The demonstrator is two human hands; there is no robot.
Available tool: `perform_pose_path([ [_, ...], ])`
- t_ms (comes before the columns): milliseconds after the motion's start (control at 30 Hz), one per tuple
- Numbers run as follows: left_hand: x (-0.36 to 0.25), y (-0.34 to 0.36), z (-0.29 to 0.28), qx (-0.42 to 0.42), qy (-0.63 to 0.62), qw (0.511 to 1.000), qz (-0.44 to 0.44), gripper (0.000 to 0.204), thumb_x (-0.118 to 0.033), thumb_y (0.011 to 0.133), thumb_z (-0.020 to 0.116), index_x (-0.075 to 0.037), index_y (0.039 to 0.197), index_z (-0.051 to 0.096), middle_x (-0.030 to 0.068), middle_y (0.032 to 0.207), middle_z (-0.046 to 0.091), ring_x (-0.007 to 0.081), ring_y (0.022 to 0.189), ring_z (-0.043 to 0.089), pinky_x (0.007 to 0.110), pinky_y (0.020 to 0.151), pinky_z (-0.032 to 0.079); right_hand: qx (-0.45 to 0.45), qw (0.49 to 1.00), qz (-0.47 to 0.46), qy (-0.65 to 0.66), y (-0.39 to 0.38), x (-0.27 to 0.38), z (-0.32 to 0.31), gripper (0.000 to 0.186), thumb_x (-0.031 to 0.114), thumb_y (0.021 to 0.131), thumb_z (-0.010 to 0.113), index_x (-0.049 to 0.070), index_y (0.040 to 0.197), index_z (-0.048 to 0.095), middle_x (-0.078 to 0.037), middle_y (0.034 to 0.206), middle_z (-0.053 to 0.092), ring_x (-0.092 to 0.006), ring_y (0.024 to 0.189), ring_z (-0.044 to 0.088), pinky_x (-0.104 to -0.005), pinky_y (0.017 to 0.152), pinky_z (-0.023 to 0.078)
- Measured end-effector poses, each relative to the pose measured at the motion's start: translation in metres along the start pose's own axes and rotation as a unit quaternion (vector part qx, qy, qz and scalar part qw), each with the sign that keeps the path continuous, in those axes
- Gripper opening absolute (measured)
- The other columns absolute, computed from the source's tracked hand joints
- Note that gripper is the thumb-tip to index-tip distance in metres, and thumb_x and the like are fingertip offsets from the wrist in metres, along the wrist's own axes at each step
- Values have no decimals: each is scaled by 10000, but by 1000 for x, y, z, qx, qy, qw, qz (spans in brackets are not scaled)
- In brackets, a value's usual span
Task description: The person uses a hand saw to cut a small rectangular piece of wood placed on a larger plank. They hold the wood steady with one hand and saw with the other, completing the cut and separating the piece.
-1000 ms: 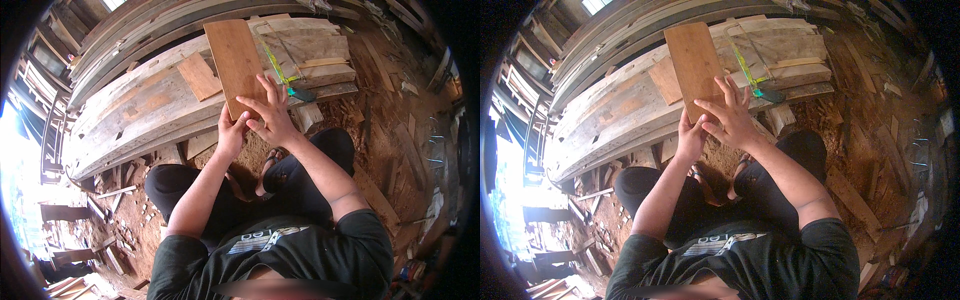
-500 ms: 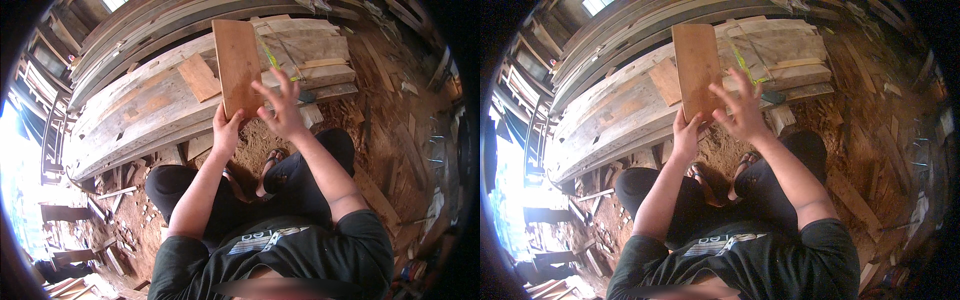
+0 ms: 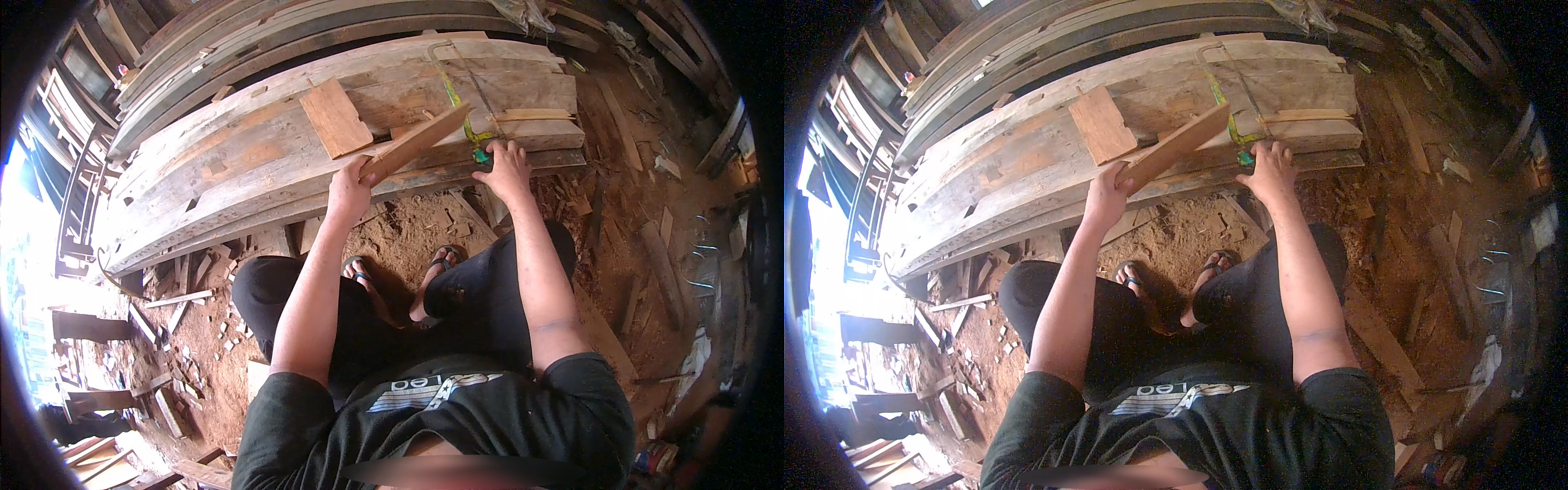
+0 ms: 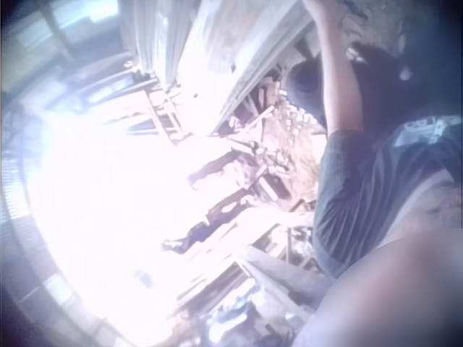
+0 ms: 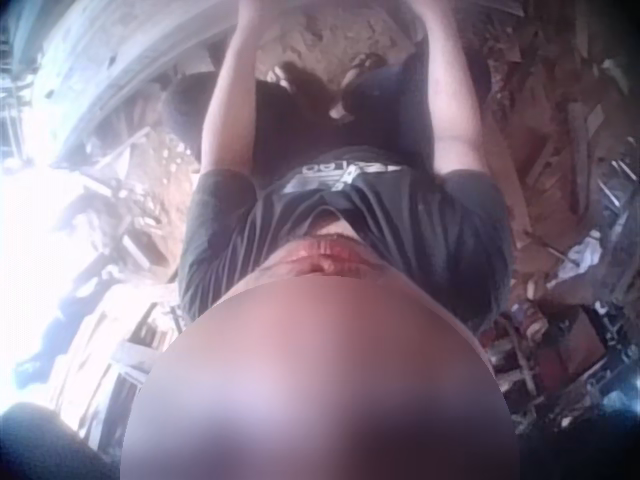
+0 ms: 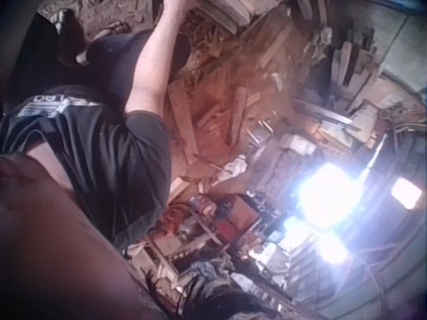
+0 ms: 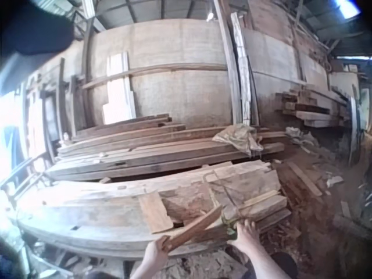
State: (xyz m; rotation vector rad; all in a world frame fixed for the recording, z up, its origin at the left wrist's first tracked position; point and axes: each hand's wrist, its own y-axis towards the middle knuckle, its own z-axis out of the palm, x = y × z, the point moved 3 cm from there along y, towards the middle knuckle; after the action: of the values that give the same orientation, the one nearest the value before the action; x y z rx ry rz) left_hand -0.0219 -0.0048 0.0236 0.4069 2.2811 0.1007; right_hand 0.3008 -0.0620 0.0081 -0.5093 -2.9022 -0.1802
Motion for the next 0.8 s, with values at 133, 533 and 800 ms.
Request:
perform_pose_path([
  [133,3,1,2,26,-7,1000,3,389,-129,906,681,-38,1279,621,264,1151,679,434,1131,629,461,950,499,-42,998,12,37,8,-1,13,618,407,769,840,153,1269,579,-128,1357,529,-343,1306,494,-657,1017,403],
  [533,29,13,-13,127,-21,991,-26,389,-128,911,692,-47,1287,628,256,1139,686,404,1098,655,423,952,497,-93,990,-10,104,19,-23,-10,489,428,739,772,108,1095,669,-120,1045,722,-323,1008,691,-499,881,507],
  [800,23,10,16,63,-7,997,38,353,-134,906,700,-57,1247,651,252,1111,692,425,1098,644,449,920,510,-205,916,-17,345,24,-36,-12,316,326,863,738,41,957,637,-71,778,656,-245,703,655,-395,677,538],
])
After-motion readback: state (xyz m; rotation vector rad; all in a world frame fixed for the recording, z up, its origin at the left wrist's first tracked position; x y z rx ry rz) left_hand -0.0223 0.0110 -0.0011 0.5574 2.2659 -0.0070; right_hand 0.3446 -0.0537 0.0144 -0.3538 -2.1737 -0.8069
